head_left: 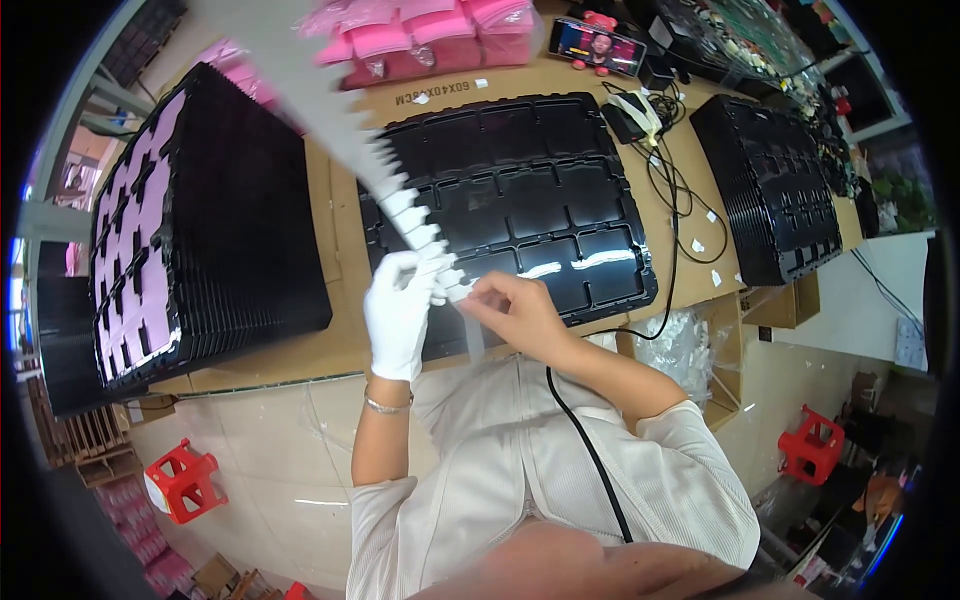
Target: The person assembles toy components by inserting foam pads into plastic trays and applying adhesive strips, all by hand while wearing white gloves.
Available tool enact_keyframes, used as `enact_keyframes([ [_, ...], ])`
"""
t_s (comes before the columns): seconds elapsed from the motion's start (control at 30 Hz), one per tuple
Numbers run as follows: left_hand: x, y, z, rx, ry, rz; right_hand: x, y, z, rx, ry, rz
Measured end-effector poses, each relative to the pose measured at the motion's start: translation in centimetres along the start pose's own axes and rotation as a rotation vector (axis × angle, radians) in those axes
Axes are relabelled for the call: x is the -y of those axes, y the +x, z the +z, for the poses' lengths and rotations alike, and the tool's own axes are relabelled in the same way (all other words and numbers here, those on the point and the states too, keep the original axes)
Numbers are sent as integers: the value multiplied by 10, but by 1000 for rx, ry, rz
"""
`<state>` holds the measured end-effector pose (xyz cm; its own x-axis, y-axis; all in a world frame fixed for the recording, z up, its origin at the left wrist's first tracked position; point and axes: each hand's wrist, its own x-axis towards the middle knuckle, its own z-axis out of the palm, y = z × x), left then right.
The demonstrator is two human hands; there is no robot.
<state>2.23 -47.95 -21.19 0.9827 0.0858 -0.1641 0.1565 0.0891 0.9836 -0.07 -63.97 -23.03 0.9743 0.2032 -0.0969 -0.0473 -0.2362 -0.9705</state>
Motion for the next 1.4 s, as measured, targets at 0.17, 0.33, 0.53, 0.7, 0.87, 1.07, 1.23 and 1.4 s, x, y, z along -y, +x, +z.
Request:
enact_keyframes([
  [0.17, 5, 4, -12, -93, -121, 57, -1, 3, 4, -204, 32, -226],
  [0.33, 8, 10, -22, -193, -12, 75, 14, 26, -9, -177, -520, -1075],
  [0.53, 13, 22, -40, -373, -20, 59, 26, 97, -7, 110, -130, -638],
  [0.7, 21, 23, -49, -308, -27, 63, 4, 227, 2, 92, -138, -254],
  [0.87, 7, 21, -42, -287, -44, 10, 3, 260, 17, 163, -601, -268],
  [1.07, 15, 25, -44, -223, -47, -9, 9, 277, 12, 247, -842, -290],
  [1.23, 14, 27, -40, -214, -61, 25, 12, 275, 12, 260, -827, -257],
  [1.4, 16, 28, -42, -207, -35, -10, 15, 273, 11, 243, -843, -231],
])
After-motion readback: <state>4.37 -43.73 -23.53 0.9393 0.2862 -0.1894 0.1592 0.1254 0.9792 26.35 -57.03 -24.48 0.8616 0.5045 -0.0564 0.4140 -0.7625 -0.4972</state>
